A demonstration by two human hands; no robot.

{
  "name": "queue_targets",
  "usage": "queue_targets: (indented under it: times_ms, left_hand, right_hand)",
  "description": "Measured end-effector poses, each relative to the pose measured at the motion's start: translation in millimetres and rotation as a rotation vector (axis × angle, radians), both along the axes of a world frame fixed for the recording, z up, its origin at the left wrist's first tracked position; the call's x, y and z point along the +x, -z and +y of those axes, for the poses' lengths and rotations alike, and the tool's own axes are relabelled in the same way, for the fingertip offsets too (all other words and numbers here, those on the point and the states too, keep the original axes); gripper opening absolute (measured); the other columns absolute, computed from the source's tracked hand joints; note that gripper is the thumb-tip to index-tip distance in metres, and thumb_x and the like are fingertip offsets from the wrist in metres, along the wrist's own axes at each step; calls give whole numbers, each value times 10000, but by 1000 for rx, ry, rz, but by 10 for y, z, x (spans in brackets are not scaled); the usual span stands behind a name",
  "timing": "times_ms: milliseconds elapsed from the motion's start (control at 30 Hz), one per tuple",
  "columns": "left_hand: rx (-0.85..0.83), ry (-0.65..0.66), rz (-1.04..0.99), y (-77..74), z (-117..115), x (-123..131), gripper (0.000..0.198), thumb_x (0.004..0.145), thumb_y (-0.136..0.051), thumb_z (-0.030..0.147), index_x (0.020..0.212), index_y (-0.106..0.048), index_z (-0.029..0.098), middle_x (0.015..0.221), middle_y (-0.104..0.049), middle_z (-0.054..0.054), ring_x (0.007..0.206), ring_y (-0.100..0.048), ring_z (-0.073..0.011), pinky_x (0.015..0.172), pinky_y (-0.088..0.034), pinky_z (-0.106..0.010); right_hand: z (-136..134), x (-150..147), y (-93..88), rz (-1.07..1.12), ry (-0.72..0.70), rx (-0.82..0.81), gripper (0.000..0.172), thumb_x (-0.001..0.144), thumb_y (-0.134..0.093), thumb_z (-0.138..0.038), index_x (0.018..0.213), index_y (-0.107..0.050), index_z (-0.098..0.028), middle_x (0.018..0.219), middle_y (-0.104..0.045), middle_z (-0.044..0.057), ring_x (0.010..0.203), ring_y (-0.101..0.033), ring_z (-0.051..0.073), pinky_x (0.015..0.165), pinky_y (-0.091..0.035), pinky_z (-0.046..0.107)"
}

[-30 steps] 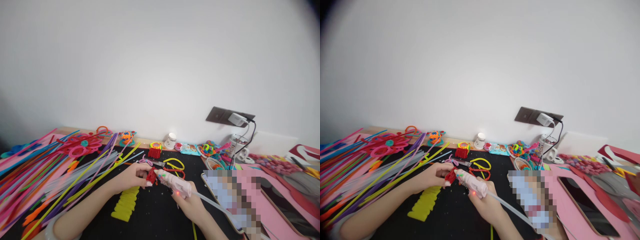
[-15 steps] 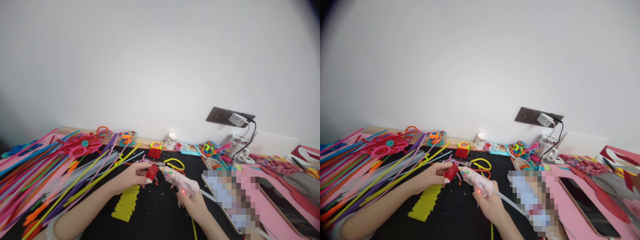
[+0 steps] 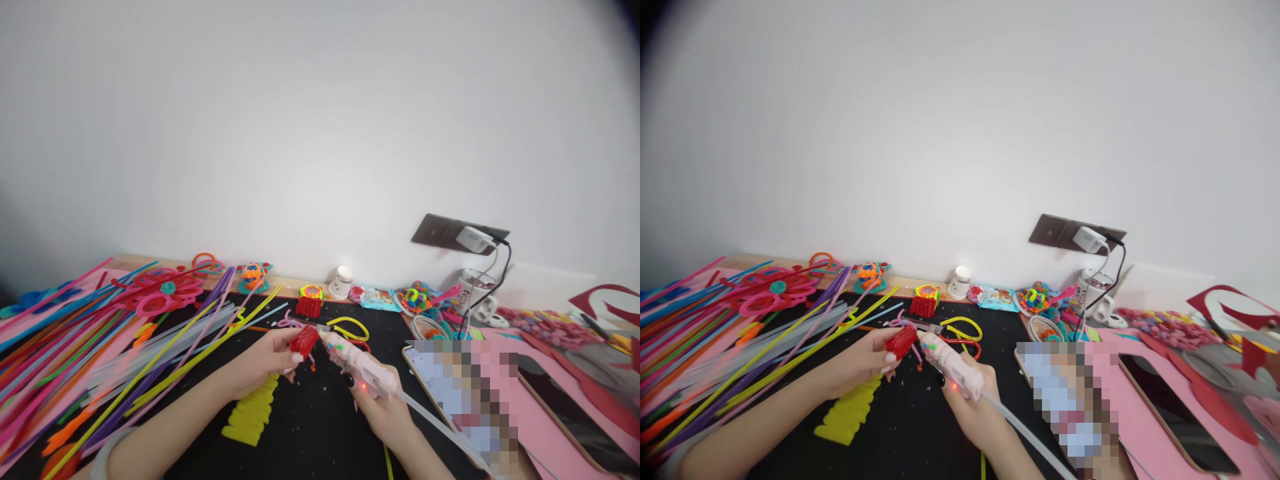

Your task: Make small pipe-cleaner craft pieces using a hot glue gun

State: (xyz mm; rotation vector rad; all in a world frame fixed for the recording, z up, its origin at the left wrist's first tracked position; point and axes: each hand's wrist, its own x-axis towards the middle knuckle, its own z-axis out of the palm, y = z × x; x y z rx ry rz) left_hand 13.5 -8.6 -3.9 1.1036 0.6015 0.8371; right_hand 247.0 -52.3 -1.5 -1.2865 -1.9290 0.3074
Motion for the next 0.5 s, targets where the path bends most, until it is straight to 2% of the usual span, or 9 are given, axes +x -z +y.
queue_targets:
  times_ms: [100,267,500]
  left_hand:
    - [-26,-12,-34,8,-6,19,448,650,-779,385,1004,-649,143,604,-455,58,505,-374,-55,518,-396,-189]
    - [-47,-24,-83,15,-17,51,491,636,-794,381,1043,-648,149,583,-438,67,487,-337,-50,508,-382,-193]
    - [-55,-28,-80,25,-20,71,516,621,-804,372,1064,-647,159,597,-441,67,484,-337,-45,518,-391,-200]
  right_hand:
    - [-15,-49,-84,-9,-71,-79,174,798,-473,-265,647,-543,-214,545,-526,-18,464,-501,143,464,-409,237]
    - [-40,-135,-223,28,-125,-81,152,772,-473,-258,630,-488,-205,499,-428,-51,400,-410,102,408,-331,212]
    - [-49,-118,-195,19,-201,-15,123,740,-471,-230,626,-426,-220,492,-403,-64,395,-400,101,417,-307,214]
